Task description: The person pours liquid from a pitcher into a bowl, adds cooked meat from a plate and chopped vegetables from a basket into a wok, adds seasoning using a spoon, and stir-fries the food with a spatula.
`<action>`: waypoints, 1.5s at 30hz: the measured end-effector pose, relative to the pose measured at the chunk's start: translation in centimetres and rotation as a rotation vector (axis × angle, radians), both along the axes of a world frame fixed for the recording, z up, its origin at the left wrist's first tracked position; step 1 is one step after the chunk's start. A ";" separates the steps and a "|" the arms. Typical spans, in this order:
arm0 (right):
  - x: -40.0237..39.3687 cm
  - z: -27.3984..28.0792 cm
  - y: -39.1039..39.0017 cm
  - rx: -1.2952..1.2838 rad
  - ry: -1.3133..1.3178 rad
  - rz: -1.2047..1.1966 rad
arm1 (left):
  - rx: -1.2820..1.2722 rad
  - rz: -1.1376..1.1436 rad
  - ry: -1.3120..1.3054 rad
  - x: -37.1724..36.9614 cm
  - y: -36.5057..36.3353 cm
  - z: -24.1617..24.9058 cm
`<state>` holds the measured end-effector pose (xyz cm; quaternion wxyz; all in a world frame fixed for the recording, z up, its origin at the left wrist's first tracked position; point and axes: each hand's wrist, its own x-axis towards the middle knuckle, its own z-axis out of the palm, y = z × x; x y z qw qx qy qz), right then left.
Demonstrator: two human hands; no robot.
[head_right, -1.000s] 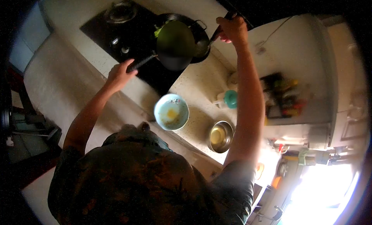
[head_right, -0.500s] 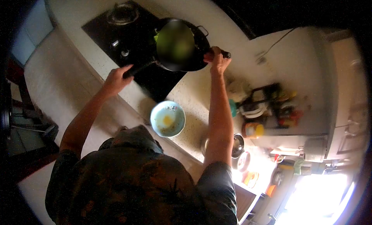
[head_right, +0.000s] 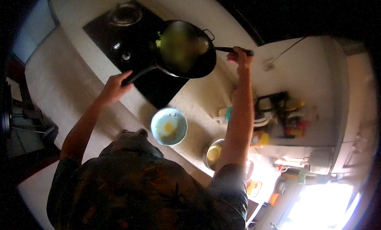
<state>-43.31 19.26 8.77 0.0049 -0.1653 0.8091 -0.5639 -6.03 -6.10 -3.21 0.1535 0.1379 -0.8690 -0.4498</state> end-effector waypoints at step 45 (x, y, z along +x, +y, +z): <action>22.4 -1.6 -4.4 0.650 1.094 0.720 | -0.038 -0.008 0.101 -0.3 0.0 -0.5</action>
